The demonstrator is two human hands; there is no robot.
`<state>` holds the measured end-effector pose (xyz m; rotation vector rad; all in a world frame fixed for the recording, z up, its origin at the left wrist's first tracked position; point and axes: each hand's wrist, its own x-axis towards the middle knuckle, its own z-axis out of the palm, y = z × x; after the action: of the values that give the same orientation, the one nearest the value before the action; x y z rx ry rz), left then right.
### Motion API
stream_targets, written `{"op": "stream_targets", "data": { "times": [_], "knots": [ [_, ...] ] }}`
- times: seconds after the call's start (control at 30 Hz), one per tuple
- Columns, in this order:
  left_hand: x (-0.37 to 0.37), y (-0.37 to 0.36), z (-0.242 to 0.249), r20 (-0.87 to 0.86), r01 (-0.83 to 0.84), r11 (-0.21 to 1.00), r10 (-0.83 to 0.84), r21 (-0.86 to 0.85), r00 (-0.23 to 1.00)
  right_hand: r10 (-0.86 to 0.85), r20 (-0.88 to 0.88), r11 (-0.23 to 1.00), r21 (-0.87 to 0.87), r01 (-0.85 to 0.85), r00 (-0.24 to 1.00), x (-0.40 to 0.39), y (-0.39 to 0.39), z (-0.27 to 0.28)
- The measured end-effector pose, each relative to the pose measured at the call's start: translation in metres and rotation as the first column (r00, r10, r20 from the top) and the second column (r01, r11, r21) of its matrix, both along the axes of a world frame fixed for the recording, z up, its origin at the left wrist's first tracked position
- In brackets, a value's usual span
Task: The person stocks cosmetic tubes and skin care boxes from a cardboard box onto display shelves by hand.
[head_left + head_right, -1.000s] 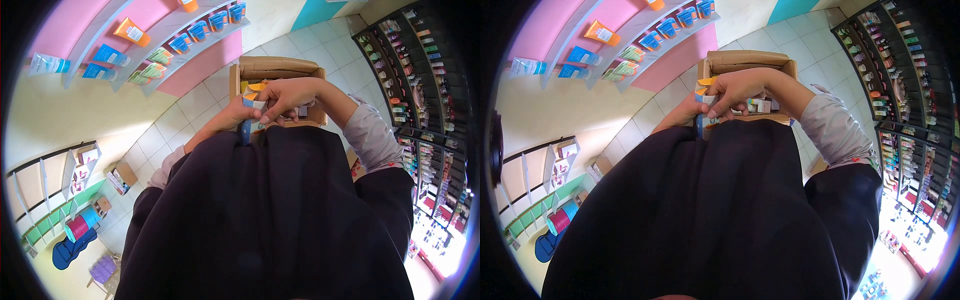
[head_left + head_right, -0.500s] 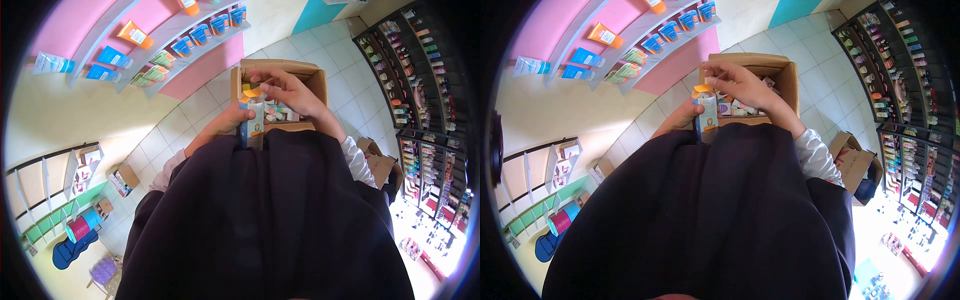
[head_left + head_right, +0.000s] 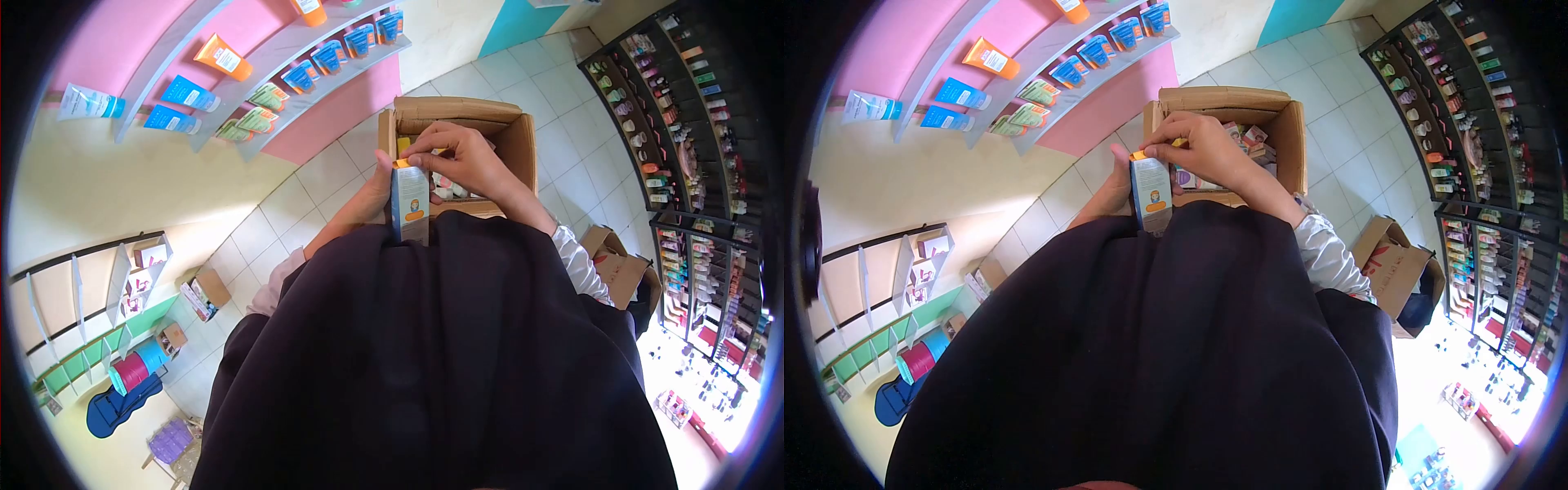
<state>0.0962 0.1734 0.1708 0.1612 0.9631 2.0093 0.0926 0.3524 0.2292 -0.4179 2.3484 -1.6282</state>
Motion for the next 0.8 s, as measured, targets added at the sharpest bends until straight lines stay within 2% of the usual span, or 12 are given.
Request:
{"op": "stream_targets", "data": {
  "times": [0.13, 0.23, 0.33, 0.4, 0.47, 0.5, 0.57, 0.6, 0.7, 0.8],
  "knots": [
    [0.003, 0.000, -0.003, 0.061, -0.023, 1.000, 0.022, 0.017, 0.998, 0.045, -0.109, 0.998, 0.044, -0.040, 0.993, 0.008, 0.000, -0.008],
    [0.004, -0.001, -0.011, 0.094, -0.077, 0.997, 0.077, 0.000, 0.993, 0.022, -0.033, 0.999, -0.047, -0.023, 0.999, 0.016, -0.002, -0.015],
    [0.010, -0.004, -0.008, 0.105, -0.073, 0.997, 0.073, -0.003, 0.992, 0.044, -0.110, 0.998, -0.032, -0.048, 0.993, 0.018, 0.000, -0.021],
    [0.013, -0.006, -0.024, 0.135, -0.065, 0.996, 0.056, 0.060, 0.989, -0.005, -0.026, 0.993, -0.119, 0.002, 1.000, 0.023, -0.002, -0.022],
    [0.014, -0.016, -0.031, 0.157, -0.123, 0.992, 0.118, 0.025, 0.980, -0.099, 0.056, 0.964, -0.241, 0.110, 0.994, 0.027, -0.004, -0.039],
    [0.011, -0.021, -0.035, 0.155, -0.134, 0.991, 0.128, 0.028, 0.980, -0.149, 0.110, 0.962, -0.214, 0.170, 0.983, 0.027, 0.002, -0.053],
    [0.007, -0.027, -0.039, 0.199, -0.269, 0.962, 0.257, 0.036, 0.946, -0.231, 0.227, 0.950, -0.158, 0.270, 0.946, 0.025, 0.019, -0.089],
    [0.009, -0.030, -0.034, 0.206, -0.337, 0.940, 0.341, -0.055, 0.917, -0.263, 0.243, 0.955, -0.074, 0.288, 0.934, 0.024, 0.034, -0.126],
    [0.010, -0.043, -0.038, 0.133, -0.406, 0.894, 0.433, -0.189, 0.892, -0.435, 0.251, 0.890, 0.263, 0.372, 0.865, 0.032, 0.087, -0.232],
    [0.014, -0.060, -0.050, 0.172, -0.391, 0.894, 0.430, -0.220, 0.886, -0.508, 0.359, 0.843, 0.393, 0.366, 0.783, 0.030, 0.106, -0.274]
  ]
}}
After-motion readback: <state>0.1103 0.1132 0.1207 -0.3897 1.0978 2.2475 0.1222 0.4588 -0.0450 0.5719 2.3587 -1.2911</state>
